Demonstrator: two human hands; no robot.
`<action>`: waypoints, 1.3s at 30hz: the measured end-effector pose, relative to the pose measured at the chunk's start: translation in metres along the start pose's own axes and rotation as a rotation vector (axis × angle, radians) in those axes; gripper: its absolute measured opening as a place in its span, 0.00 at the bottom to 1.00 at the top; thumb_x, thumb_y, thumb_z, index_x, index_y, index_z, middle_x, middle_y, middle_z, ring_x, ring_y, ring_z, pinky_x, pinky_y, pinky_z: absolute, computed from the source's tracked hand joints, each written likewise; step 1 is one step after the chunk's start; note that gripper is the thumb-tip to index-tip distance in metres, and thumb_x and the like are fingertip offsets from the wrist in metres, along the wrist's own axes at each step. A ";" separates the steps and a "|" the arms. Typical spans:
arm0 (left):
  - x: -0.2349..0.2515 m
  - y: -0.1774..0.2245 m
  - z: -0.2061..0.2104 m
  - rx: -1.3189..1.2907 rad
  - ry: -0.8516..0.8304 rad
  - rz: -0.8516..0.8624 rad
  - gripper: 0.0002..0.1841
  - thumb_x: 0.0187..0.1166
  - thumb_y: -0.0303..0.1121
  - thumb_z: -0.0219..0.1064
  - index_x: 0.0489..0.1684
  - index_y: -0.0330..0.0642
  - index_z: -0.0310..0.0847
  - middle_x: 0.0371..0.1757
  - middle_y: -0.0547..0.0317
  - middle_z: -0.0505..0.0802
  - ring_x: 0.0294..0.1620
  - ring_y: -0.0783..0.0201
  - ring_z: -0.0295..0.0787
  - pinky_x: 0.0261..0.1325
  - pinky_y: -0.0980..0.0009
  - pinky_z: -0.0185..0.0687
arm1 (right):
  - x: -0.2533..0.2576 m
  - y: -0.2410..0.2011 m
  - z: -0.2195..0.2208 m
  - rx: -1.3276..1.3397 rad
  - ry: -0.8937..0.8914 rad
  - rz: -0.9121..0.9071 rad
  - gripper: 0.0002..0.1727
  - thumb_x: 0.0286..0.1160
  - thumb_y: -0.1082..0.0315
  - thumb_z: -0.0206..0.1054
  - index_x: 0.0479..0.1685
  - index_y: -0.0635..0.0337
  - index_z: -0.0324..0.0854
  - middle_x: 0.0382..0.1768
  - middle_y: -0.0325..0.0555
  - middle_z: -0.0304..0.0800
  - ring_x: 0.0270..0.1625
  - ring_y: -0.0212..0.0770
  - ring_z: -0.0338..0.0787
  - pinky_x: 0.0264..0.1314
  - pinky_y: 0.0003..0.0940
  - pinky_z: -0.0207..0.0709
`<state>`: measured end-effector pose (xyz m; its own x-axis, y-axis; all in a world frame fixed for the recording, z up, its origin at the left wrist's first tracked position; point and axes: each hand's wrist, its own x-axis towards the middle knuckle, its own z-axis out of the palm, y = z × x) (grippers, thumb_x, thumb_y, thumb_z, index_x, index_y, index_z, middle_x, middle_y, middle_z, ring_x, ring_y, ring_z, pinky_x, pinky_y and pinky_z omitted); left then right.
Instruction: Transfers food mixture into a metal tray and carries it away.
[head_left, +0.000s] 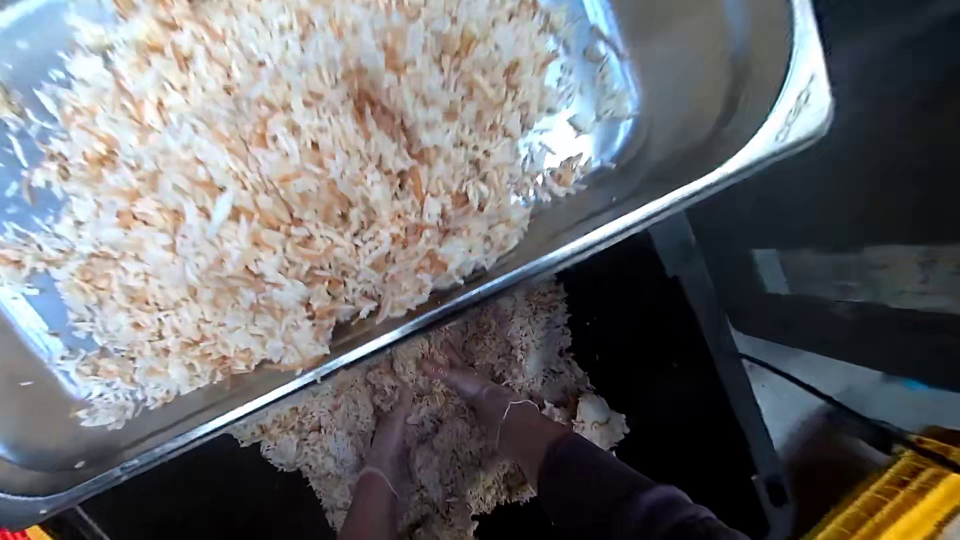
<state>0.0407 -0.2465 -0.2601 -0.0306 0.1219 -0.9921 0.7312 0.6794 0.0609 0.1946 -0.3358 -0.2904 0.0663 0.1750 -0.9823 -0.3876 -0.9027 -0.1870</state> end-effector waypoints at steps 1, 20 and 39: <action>-0.002 -0.002 0.003 -0.028 0.016 0.013 0.49 0.80 0.65 0.61 0.94 0.42 0.49 0.92 0.43 0.61 0.92 0.47 0.54 0.88 0.40 0.54 | -0.011 -0.002 0.001 0.019 -0.006 0.029 0.57 0.66 0.29 0.70 0.97 0.39 0.48 0.93 0.48 0.55 0.91 0.57 0.60 0.85 0.67 0.59; -0.299 0.144 -0.067 -0.710 -0.151 0.798 0.15 0.88 0.35 0.48 0.52 0.44 0.82 0.42 0.65 0.95 0.44 0.72 0.93 0.50 0.70 0.92 | -0.329 -0.194 0.005 0.674 -0.134 -0.523 0.24 0.88 0.49 0.54 0.74 0.52 0.74 0.52 0.42 0.92 0.53 0.35 0.92 0.55 0.35 0.89; -0.140 0.025 -0.053 0.112 0.051 0.586 0.29 0.84 0.39 0.57 0.83 0.35 0.69 0.85 0.38 0.72 0.86 0.46 0.67 0.84 0.46 0.65 | -0.154 -0.076 -0.005 -0.087 0.347 -0.286 0.27 0.88 0.61 0.61 0.83 0.63 0.71 0.78 0.60 0.77 0.79 0.53 0.80 0.82 0.51 0.72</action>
<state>0.0272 -0.2081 -0.1135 0.3689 0.4897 -0.7900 0.7034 0.4085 0.5817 0.2183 -0.2959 -0.1248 0.4695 0.2936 -0.8327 -0.2307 -0.8695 -0.4367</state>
